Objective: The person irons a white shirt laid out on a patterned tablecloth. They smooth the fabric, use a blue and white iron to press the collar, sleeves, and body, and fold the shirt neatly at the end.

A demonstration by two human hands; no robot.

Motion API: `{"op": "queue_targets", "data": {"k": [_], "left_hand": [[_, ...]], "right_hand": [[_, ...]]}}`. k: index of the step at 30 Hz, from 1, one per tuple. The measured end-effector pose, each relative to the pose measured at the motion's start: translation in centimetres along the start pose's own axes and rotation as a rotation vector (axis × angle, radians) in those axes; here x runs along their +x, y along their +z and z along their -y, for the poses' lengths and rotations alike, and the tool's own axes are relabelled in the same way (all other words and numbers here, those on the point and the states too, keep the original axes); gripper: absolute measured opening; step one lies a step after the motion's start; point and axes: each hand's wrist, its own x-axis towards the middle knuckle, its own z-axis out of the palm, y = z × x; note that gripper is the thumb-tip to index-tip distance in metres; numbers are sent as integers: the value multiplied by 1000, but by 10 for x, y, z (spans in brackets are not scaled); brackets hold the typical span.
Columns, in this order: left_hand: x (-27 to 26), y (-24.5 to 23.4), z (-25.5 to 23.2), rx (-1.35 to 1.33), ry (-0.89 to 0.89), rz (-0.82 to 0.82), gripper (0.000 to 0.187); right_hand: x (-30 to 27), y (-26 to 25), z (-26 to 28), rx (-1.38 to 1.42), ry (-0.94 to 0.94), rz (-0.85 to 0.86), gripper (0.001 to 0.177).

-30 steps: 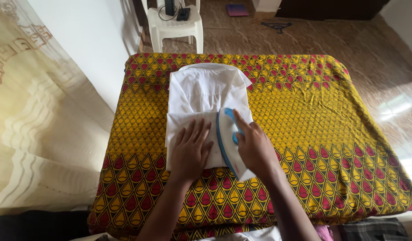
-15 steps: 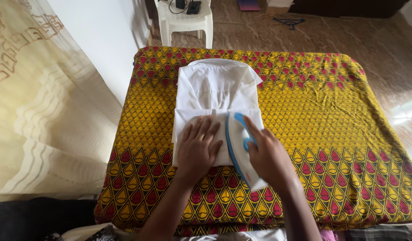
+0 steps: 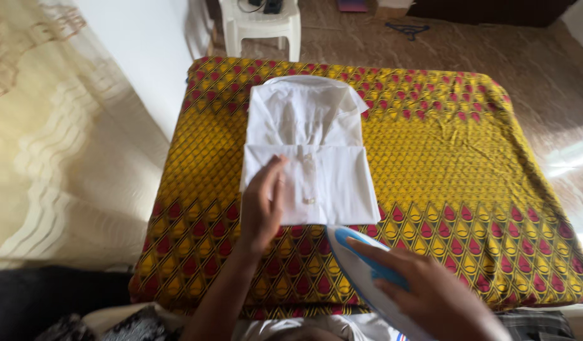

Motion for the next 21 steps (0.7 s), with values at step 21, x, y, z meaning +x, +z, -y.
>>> {"op": "queue_targets", "data": {"k": [21], "left_hand": [[-52, -53, 2, 257, -75, -145, 33]], "right_hand": [[160, 69, 87, 668, 72, -372, 61]]}}
